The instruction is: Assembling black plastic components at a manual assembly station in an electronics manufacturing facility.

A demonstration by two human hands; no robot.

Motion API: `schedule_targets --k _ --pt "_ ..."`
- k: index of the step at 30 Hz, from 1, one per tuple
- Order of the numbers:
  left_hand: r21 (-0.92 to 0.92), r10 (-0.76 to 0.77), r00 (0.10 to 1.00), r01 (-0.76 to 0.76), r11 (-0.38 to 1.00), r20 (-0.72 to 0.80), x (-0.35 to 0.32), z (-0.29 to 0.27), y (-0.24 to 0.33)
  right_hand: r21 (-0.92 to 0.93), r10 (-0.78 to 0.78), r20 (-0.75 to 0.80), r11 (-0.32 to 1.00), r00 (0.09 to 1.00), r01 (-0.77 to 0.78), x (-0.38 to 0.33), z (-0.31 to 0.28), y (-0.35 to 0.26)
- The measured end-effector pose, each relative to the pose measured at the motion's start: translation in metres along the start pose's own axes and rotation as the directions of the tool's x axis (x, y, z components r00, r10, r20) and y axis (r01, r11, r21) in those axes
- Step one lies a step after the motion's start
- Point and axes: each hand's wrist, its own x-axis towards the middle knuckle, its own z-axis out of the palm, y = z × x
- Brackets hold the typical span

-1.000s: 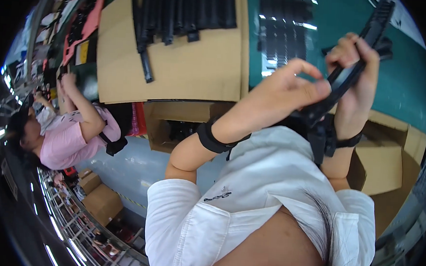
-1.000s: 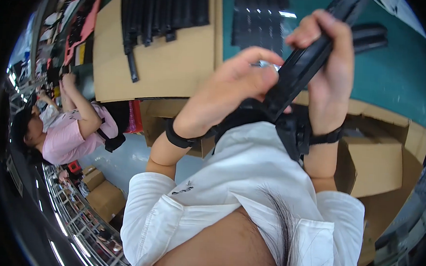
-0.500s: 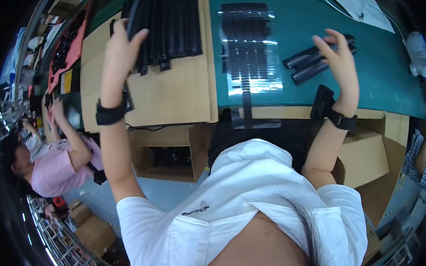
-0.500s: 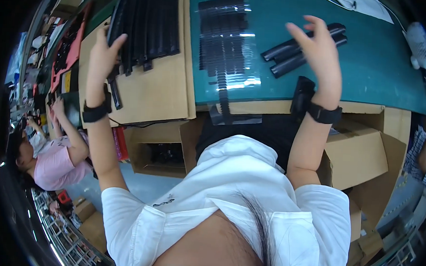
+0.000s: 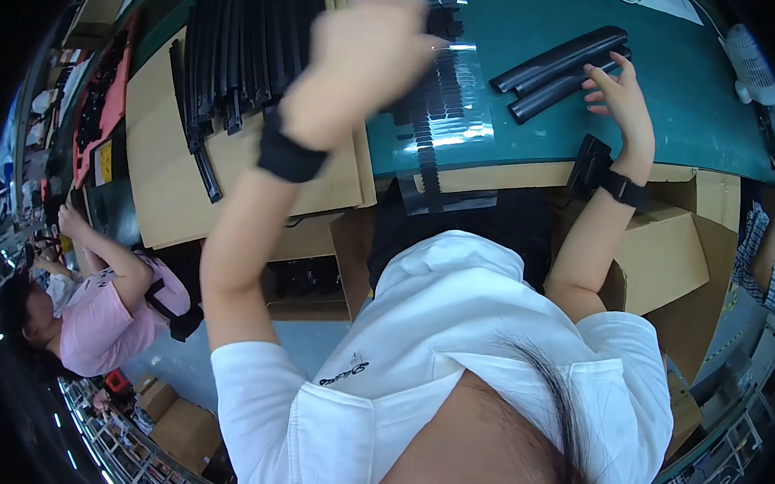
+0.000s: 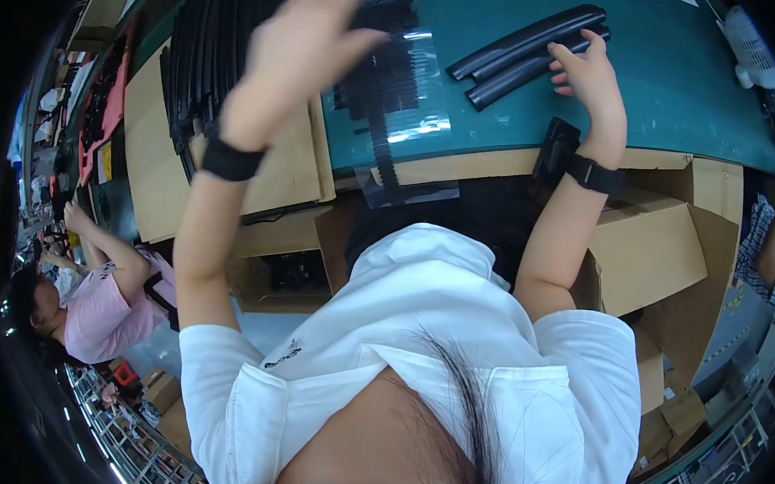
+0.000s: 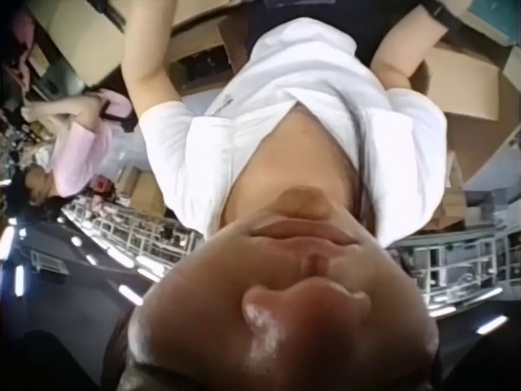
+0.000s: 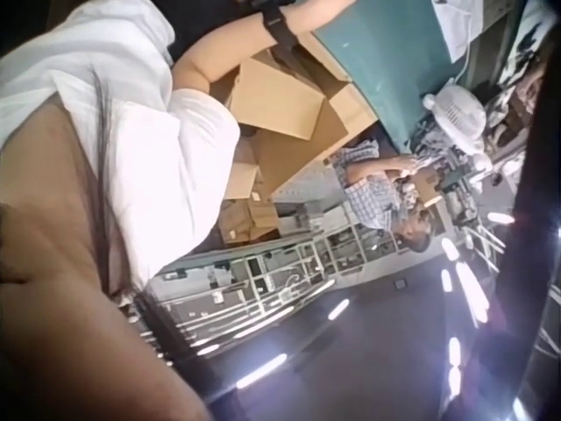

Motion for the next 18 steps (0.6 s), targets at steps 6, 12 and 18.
schedule_targets --k 6,12,18 --pt "-0.184 0.156 0.975 -0.126 0.975 0.159 0.044 0.075 0.113 0.099 -0.022 -0.022 0.995 1.000 0.024 -0.012 -0.004 0.008" --pt "-0.121 0.113 0.982 -0.095 0.988 0.150 0.048 0.117 0.146 0.177 0.001 -0.109 0.984 0.994 0.019 -0.013 -0.007 0.027" --pt "0.021 0.082 0.983 -0.086 0.996 0.164 0.045 0.109 0.163 0.264 -0.063 -0.148 0.959 0.987 0.101 -0.012 -0.001 0.021"
